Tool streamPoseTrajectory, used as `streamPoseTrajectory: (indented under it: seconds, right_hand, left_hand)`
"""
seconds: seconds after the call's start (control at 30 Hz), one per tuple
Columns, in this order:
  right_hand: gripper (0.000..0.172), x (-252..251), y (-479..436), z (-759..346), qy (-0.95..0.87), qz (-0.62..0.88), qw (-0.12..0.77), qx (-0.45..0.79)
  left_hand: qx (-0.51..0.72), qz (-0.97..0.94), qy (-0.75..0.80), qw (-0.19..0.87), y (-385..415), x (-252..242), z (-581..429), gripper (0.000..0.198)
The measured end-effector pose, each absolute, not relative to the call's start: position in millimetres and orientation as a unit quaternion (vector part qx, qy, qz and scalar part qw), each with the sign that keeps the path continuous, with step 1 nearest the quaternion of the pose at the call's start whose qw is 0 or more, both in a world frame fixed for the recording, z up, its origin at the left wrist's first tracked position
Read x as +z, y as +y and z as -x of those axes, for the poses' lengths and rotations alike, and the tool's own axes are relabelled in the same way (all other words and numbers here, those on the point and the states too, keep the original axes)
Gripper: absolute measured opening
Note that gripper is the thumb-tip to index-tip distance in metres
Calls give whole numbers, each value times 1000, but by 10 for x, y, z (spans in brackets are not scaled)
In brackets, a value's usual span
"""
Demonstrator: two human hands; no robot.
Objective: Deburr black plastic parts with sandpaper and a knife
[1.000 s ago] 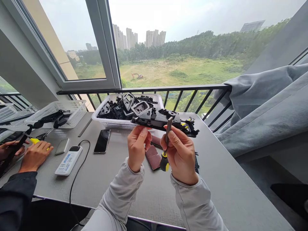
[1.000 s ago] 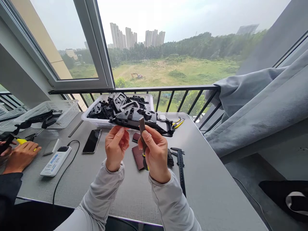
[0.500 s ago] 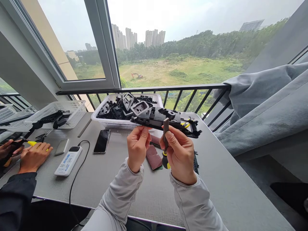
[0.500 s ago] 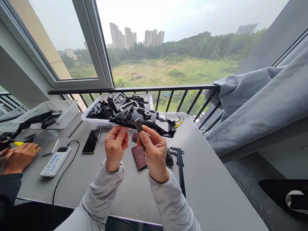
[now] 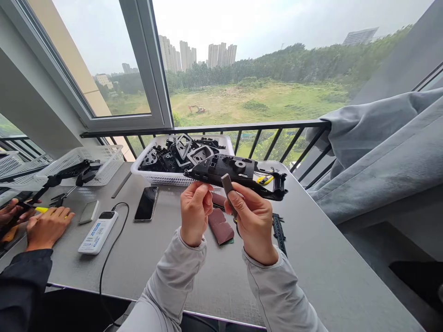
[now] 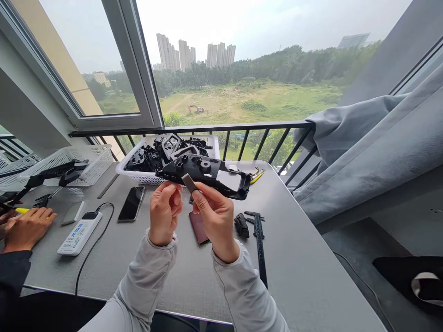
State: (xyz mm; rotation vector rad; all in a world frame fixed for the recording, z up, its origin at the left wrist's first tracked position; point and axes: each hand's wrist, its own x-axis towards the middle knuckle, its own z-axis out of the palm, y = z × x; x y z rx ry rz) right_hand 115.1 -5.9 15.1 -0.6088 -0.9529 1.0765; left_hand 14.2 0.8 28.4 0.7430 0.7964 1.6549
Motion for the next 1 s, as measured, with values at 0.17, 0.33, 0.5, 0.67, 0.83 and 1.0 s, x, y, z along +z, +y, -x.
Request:
streamPoseTrajectory:
  seconds: [0.17, 0.33, 0.5, 0.67, 0.83, 1.0]
  right_hand:
    - [18, 186, -69, -1157, -416, 282, 690, 521]
    - [21, 223, -98, -1132, -410, 264, 651, 582]
    - [20, 247, -81, -1184, -388, 280, 658, 582]
    - [19, 264, -29, -1302, -376, 290, 680, 558]
    - [18, 256, -56, -1247, -393, 291, 662, 568]
    - [20, 249, -73, -1168, -396, 284, 654, 579]
  left_hand:
    - [650, -355, 317, 593, -13, 277, -139, 17]
    - [642, -402, 313, 572, -4, 240, -172, 36]
    - [715, -338, 309, 528, 33, 266, -103, 34]
    - [724, -321, 301, 531, 31, 312, 1, 36]
    - [706, -356, 311, 527, 8, 282, -60, 29]
    - [686, -380, 325, 529, 14, 259, -102, 20]
